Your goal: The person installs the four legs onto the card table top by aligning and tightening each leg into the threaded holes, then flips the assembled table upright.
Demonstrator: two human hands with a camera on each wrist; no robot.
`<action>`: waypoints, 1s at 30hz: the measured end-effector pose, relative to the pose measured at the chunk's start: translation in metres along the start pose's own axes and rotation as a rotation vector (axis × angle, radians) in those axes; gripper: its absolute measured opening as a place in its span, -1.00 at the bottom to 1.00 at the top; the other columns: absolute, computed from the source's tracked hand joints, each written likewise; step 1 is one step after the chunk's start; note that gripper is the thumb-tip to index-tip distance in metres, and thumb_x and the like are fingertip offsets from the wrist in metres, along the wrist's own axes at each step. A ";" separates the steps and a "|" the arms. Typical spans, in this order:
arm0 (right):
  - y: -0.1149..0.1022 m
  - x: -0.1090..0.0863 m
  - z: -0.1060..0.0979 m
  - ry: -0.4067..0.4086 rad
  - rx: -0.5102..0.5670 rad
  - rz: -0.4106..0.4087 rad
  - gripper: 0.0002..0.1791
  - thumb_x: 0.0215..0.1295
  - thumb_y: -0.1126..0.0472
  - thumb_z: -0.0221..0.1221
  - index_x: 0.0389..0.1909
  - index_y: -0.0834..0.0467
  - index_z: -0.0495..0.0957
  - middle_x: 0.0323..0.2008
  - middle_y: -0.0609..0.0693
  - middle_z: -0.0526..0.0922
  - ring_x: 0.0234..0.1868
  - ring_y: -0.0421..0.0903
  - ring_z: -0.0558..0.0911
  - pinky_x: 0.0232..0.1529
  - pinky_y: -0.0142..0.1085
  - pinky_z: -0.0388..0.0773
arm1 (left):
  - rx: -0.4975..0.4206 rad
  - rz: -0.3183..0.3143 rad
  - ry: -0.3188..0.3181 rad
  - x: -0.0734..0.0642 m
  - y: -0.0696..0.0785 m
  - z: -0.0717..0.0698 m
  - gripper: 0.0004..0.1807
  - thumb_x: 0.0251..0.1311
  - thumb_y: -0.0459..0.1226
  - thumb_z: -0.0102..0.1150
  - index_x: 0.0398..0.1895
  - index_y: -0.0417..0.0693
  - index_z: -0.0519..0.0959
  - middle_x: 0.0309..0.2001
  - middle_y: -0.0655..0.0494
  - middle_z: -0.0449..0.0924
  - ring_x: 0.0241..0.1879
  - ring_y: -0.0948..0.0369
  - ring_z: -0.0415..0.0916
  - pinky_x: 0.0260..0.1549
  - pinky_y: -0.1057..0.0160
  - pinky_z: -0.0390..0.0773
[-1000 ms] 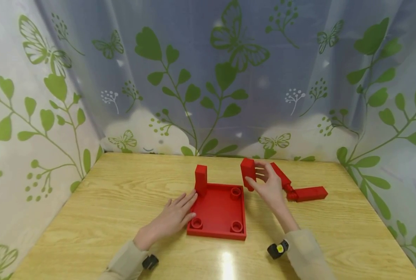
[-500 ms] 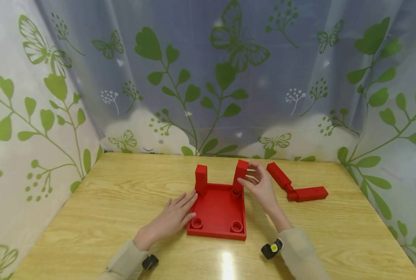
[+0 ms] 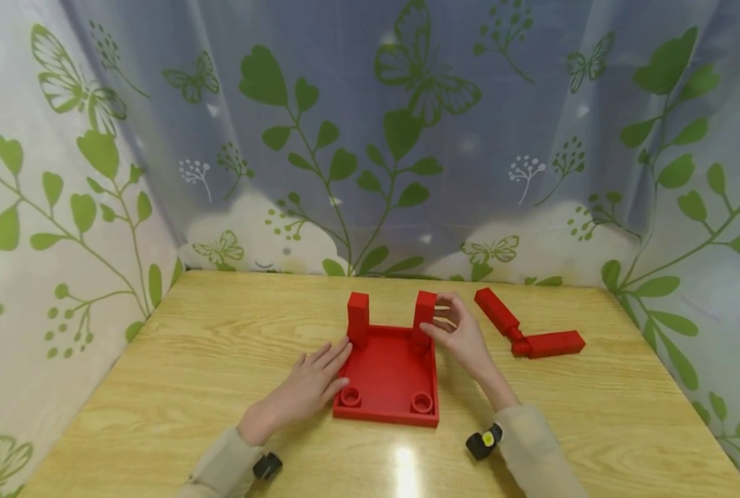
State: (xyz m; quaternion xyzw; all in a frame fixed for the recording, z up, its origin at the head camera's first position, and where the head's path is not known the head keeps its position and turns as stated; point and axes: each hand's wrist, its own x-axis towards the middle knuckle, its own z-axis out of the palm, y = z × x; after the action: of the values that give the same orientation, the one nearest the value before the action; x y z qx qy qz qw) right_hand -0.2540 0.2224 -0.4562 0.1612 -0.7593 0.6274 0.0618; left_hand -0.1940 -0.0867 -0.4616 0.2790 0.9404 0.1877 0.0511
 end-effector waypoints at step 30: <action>0.004 0.018 -0.019 -0.258 -0.040 0.103 -0.21 0.23 0.31 0.40 0.43 0.32 0.27 0.27 0.29 0.50 0.12 -0.15 0.62 0.05 -0.36 0.61 | 0.008 -0.005 0.006 0.000 0.001 -0.001 -0.34 0.58 -0.07 -0.09 0.60 -0.14 0.11 0.61 -0.02 0.01 0.55 -0.17 0.02 0.35 -0.42 0.11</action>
State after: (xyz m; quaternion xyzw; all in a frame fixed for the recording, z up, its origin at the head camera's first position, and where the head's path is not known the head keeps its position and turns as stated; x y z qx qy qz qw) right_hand -0.2740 0.2388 -0.4502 0.2002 -0.7806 0.5884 -0.0655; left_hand -0.1931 -0.0860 -0.4606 0.2763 0.9419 0.1848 0.0479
